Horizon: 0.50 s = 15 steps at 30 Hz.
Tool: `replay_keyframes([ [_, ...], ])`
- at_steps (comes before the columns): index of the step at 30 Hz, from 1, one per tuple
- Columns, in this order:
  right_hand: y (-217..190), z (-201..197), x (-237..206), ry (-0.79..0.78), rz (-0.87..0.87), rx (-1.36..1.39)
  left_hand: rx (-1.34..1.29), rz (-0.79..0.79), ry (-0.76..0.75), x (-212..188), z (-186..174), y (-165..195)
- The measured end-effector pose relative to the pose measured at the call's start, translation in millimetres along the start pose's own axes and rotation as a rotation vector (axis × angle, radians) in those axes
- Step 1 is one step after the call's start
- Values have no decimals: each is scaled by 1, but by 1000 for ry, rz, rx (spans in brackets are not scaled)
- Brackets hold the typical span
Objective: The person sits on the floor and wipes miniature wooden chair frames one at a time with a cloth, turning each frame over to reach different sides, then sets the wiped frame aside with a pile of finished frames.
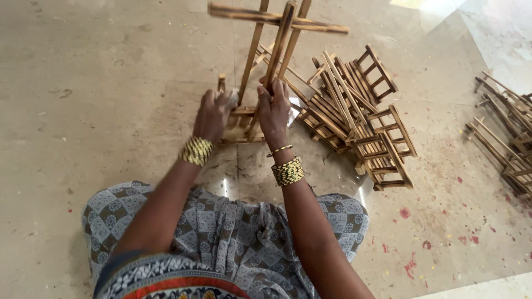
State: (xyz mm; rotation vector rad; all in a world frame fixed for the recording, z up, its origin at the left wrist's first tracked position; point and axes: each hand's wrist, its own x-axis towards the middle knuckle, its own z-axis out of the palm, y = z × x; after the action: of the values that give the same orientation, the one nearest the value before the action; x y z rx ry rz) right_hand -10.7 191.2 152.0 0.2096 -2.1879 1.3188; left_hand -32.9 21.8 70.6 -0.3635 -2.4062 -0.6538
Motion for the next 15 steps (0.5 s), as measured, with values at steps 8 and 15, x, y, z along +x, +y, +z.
replay_keyframes([
  [8, 21, 2, 9, -10, -155, -13, -1088, -812, -59, -21, -30, 68],
  [15, 24, -10, 19, -159, 33, 116, -536, -475, -138, -14, -8, 71],
])
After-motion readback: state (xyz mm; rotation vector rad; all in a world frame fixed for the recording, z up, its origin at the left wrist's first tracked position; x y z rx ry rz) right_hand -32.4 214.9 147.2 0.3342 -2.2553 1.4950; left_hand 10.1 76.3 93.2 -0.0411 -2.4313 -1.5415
